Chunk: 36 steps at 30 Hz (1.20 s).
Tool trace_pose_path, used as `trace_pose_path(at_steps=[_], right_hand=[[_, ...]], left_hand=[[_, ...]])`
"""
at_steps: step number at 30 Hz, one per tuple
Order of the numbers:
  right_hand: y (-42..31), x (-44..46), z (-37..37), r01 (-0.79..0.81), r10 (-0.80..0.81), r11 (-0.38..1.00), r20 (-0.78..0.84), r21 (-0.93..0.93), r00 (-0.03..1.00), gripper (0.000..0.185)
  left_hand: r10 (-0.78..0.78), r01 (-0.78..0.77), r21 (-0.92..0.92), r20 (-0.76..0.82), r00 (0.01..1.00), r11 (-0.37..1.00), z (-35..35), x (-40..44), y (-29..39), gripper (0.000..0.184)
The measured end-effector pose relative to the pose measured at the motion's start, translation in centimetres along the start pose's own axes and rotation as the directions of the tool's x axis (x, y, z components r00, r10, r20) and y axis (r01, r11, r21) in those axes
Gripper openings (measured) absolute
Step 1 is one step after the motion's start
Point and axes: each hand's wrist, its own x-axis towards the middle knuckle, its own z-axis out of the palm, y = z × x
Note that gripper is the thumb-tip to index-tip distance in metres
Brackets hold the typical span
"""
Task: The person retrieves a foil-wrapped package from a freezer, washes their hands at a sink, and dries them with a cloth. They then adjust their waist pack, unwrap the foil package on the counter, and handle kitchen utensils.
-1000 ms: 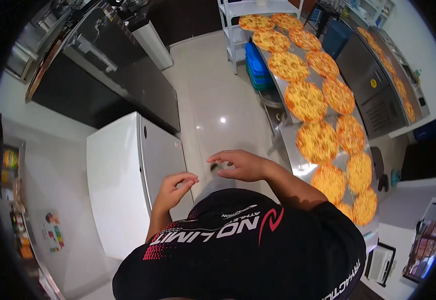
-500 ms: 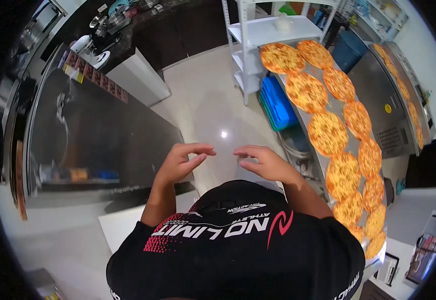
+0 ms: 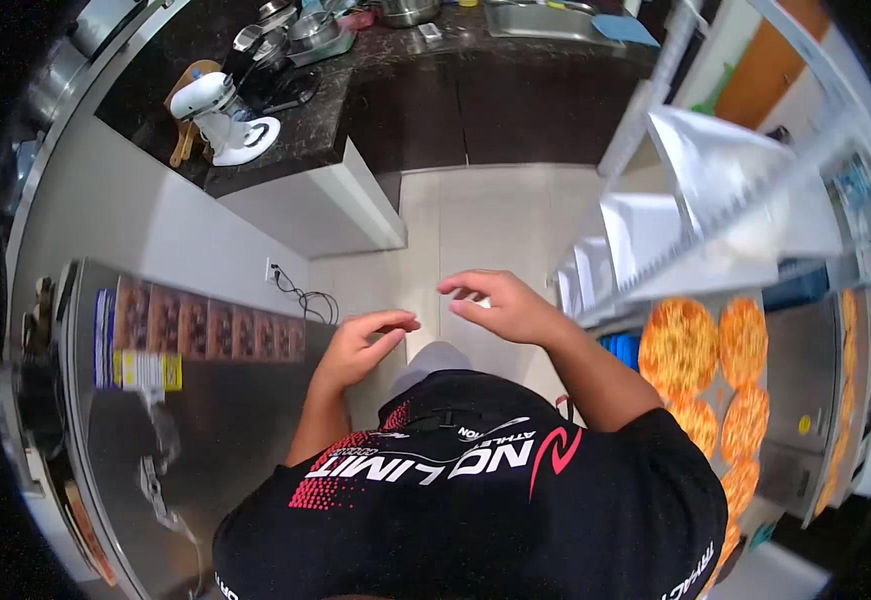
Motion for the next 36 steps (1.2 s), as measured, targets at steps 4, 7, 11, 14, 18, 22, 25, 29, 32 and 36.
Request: trace_pose_path(at_steps=[4, 7, 11, 14, 18, 22, 25, 29, 32, 36], right_hand=[[1.9, 13.7, -5.1, 0.183, -0.169, 0.972, 0.103, -0.145, 0.98, 0.031], [3.8, 22.5, -9.1, 0.271, -0.246, 0.936, 0.133, -0.226, 0.96, 0.031], [6.1, 28.6, -15.9, 0.063, -0.061, 0.962, 0.015, -0.264, 0.998, 0.033], [7.0, 32.5, -22.2, -0.006, -0.004, 0.969, -0.042, -0.245, 0.999, 0.032], [12.6, 39.1, -28.7, -0.117, 0.102, 0.991, -0.214, -0.058, 0.971, 0.03], [17.3, 46.3, -36.9, -0.274, 0.272, 0.961, -0.261, 0.027, 0.926, 0.026], [16.0, 54.6, -41.3, -0.235, 0.195, 0.946, -0.185, -0.222, 0.963, 0.023], [16.3, 65.1, -44.9, 0.015, -0.037, 0.922, -0.05, -0.386, 0.998, 0.022], [19.3, 71.3, -46.7, 0.055, -0.081, 0.948, -0.07, -0.313, 0.994, 0.023], [23.3, 75.0, -46.7, -0.133, 0.076, 0.968, -0.255, -0.214, 0.964, 0.023]], left_hand=[[-0.062, 0.057, -0.067, -0.079, 0.995, 0.996, -7.0, 9.4, -6.4, 0.021], [-0.122, 0.121, -0.022, -0.026, 0.992, 0.992, -12.1, 17.8, -9.6, 0.021], [-0.012, -0.002, 0.141, 0.105, 0.994, 0.99, -17.8, 33.5, -6.6, 0.02], [0.031, -0.049, 0.08, 0.212, 0.977, 0.996, -21.0, 46.0, -3.5, 0.021], [0.003, 0.048, -0.286, 0.176, 0.984, 0.957, -23.4, 60.3, -8.3, 0.02], [-0.031, 0.038, -0.204, 0.038, 0.999, 0.978, -24.3, 72.6, -10.2, 0.02], [-0.093, 0.097, 0.085, -0.05, 0.994, 0.992, -25.9, 78.6, -12.9, 0.024], [0.206, -0.153, 0.349, -0.121, 0.971, 0.925, -29.1, 88.0, -16.7, 0.028], [0.167, 0.081, 0.809, -0.216, 0.962, 0.582, -31.9, 93.8, -14.9, 0.034], [0.534, -0.517, 0.849, 0.49, 0.689, -0.112, -34.4, 98.4, -15.6, 0.043]])
